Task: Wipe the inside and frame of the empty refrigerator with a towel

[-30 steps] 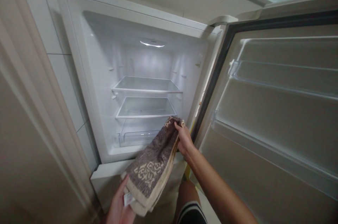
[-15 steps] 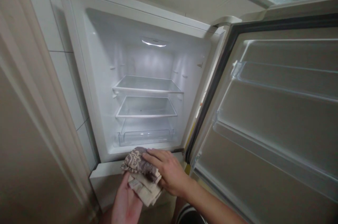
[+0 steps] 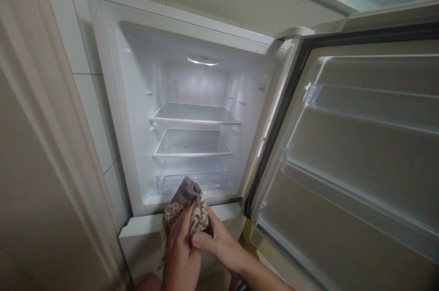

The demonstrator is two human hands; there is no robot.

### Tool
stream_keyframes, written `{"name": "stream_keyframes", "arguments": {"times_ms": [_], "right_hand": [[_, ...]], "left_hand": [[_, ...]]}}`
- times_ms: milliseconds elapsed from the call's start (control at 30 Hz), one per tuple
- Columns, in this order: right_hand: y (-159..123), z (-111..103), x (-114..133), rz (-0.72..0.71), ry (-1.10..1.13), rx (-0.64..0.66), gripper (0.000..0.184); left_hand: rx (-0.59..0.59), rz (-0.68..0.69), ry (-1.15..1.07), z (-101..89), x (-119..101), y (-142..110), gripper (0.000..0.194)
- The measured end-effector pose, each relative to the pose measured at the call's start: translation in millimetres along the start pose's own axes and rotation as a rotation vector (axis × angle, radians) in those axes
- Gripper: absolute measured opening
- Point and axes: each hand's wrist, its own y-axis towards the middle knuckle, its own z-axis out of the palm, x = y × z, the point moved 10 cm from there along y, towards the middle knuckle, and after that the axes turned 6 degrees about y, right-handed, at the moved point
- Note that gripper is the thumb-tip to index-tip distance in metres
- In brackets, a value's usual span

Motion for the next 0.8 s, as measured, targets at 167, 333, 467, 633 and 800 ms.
{"name": "stream_keyframes", "arguments": {"times_ms": [167, 333, 467, 633, 800], "right_hand": [[26.2, -20.0, -9.1, -0.021, 0.340, -0.442, 0.067], [80.1, -40.3, 26.1, -0.063, 0.411, -0.603, 0.049], [144.0, -35.5, 120.9, -0.328, 0.402, -0.514, 0.040], [198.6, -59.6, 235.1, -0.454, -0.081, -0.782, 0.024], [199.0, -78.4, 293.0, -0.608, -0.632, -1.018, 0.065]], "left_hand": [[0.013, 0.431, 0.383, 5.9, -56.0, 2.1, 0.067], [-0.170, 0.492, 0.366, -30.5, -65.9, 13.2, 0.063], [-0.345, 0.483, 0.351, -47.6, -38.6, 17.2, 0.062], [-0.275, 0.481, 0.482, -28.6, 22.0, 44.8, 0.048], [-0.118, 0.660, 0.661, -15.4, 82.5, 69.0, 0.033]]}}
